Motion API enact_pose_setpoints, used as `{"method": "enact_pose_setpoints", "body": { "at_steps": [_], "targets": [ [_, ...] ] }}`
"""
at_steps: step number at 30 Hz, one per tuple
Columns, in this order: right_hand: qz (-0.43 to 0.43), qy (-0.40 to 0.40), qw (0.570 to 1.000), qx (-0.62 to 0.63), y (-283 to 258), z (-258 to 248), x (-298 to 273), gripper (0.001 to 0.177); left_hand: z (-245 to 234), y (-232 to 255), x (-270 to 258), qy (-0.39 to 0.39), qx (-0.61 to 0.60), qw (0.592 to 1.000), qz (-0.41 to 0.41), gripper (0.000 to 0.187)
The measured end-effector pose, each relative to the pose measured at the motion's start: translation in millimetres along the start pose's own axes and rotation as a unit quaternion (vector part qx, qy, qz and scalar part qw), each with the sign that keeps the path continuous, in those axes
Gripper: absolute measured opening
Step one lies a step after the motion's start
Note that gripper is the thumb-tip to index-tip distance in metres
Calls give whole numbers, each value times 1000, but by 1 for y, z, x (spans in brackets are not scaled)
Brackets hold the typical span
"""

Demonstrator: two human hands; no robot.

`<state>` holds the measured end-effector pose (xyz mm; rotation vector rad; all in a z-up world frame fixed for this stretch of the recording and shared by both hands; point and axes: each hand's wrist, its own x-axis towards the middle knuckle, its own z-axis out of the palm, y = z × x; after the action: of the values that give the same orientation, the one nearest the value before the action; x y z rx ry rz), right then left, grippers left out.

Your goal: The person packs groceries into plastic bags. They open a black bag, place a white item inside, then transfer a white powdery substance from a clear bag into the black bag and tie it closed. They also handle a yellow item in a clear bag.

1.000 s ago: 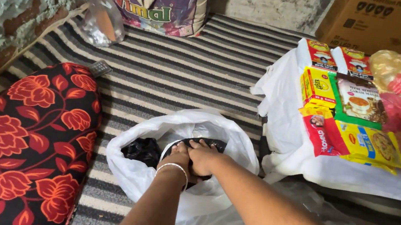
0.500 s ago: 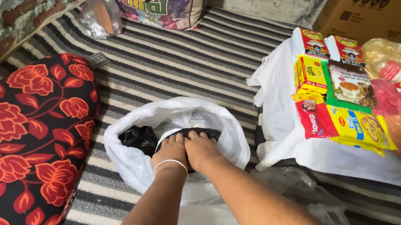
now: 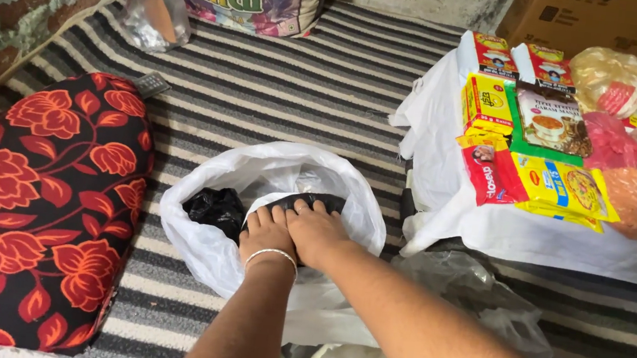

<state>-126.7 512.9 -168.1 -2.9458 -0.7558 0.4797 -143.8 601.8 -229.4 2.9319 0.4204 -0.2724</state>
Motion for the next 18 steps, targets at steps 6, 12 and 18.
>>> {"method": "enact_pose_setpoints", "body": {
  "at_steps": [6, 12, 18],
  "targets": [
    [0, 111, 992, -58, -3, 6, -6, 33, 4, 4, -2, 5, -2, 1000, 6, 50],
    [21, 45, 998, -36, -11, -6, -8, 36, 1, 3, -2, -3, -20, 1000, 1, 50],
    [-33, 99, 992, -74, 7, 13, -4, 24, -18, 6, -12, -21, -56, 998, 6, 54]
  ]
}}
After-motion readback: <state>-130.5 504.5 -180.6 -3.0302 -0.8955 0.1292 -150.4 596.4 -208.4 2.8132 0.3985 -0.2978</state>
